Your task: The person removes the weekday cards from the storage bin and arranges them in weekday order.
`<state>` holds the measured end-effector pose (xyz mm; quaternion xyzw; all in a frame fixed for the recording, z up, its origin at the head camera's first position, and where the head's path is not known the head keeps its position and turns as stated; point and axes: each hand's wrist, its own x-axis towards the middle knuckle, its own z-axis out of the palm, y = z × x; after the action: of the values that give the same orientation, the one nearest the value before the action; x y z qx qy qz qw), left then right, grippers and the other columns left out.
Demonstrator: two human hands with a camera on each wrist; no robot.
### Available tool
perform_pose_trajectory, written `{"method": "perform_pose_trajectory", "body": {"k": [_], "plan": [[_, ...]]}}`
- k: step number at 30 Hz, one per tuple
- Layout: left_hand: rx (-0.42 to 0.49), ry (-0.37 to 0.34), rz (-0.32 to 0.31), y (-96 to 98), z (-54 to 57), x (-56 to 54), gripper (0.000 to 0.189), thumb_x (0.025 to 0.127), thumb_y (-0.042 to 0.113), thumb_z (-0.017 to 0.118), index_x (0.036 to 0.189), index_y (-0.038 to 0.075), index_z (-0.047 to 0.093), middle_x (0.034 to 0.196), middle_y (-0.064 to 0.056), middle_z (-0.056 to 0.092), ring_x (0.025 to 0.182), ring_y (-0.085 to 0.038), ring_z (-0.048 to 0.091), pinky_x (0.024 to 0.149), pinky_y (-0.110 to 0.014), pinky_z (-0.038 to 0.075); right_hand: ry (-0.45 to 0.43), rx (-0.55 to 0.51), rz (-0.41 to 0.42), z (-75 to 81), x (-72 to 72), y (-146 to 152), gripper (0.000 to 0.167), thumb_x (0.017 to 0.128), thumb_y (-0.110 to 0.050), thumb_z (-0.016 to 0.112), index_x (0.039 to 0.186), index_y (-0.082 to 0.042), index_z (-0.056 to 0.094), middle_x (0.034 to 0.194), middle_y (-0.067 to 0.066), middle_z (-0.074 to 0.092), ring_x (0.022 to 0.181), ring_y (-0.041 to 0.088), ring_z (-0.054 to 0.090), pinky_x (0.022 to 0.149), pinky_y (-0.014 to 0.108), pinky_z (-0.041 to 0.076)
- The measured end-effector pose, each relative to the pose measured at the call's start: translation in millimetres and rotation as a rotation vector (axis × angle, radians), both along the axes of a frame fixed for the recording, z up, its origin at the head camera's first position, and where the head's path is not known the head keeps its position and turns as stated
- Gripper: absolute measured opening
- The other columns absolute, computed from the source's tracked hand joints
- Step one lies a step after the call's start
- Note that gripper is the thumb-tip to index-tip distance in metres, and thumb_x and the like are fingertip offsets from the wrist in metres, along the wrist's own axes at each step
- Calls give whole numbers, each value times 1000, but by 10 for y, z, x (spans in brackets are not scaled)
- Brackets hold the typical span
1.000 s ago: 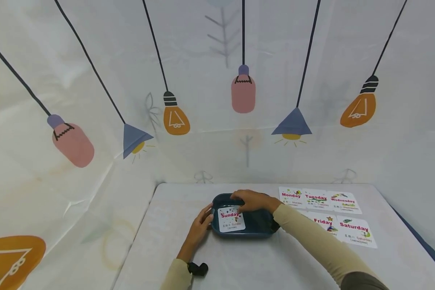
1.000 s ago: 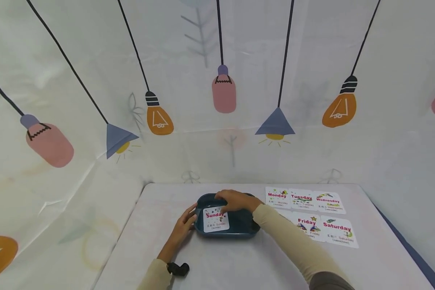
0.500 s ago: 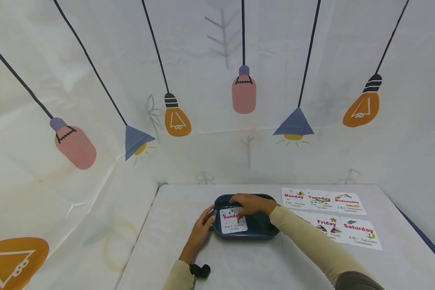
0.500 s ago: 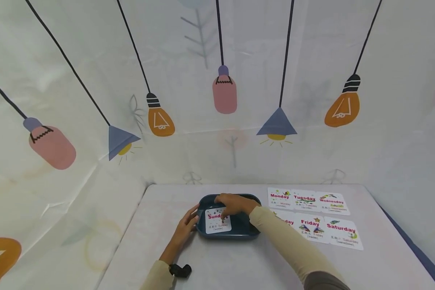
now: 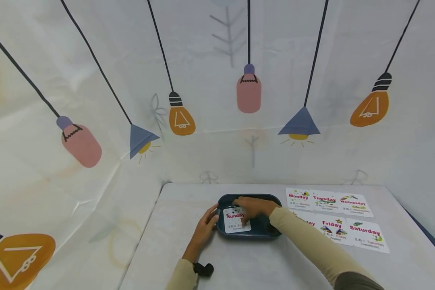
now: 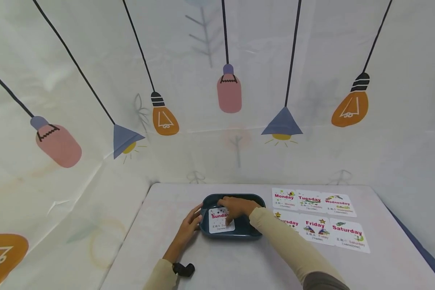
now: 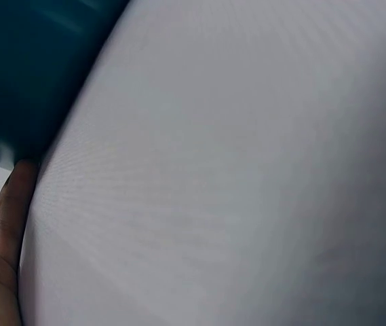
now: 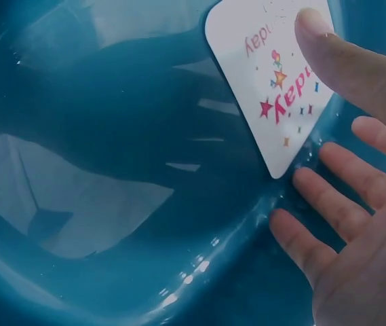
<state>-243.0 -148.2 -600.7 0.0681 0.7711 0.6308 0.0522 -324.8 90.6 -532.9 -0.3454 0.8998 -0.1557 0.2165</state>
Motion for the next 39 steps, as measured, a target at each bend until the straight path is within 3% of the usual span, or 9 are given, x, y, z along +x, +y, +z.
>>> {"method": "perform_pose_trajectory", "body": {"k": [5,7,11,15,18,25,32,39], "plan": [[14,29,-25,15,217,95,47,106,17,48,152,12,41,154,-27,41,134,-44,50,87,-34,58,42,50,30,-31,12,-42,83,74,-33,89,145,-16,48,124,3,55,105,14,52,99,38,49],[9,23,-25,17,233,99,47,106,18,49,153,12,41,154,-27,41,134,-44,50,87,-34,58,53,75,29,-38,16,-65,85,72,-36,90,144,-19,49,123,1,54,104,13,51,97,38,50],[3,-9,-9,13,119,49,47,106,20,49,153,16,42,155,-23,41,135,-42,50,89,-35,57,75,134,28,-60,18,-106,87,70,-41,90,145,-24,48,124,-1,53,106,15,51,97,41,49],[-12,-14,14,10,-90,-31,48,106,23,48,153,23,41,157,-19,40,136,-40,49,89,-36,57,115,188,36,-88,22,-140,91,70,-46,89,147,-23,46,132,2,51,118,20,50,105,49,45],[-20,-12,32,15,-149,-44,47,106,27,49,153,26,41,157,-17,42,137,-37,49,90,-35,56,162,228,51,-107,29,-160,91,68,-50,89,144,-19,48,134,3,51,123,21,49,108,51,43],[-38,-12,60,24,-123,-38,46,105,34,50,150,33,44,156,-12,44,138,-35,49,94,-41,55,243,282,80,-113,45,-191,89,66,-53,89,138,-14,53,126,3,53,116,20,51,108,51,45],[-42,-16,49,18,-113,-33,45,105,36,51,149,37,44,156,-9,45,138,-33,50,93,-39,55,173,274,18,-87,70,-214,87,66,-46,92,134,-14,49,124,4,47,110,19,47,105,42,48],[-39,-4,38,4,-105,-50,47,104,36,51,151,31,44,155,-12,45,137,-34,51,90,-36,56,138,224,-16,-55,76,-218,85,67,-38,93,133,-13,45,123,6,49,107,20,46,104,41,49]]}}
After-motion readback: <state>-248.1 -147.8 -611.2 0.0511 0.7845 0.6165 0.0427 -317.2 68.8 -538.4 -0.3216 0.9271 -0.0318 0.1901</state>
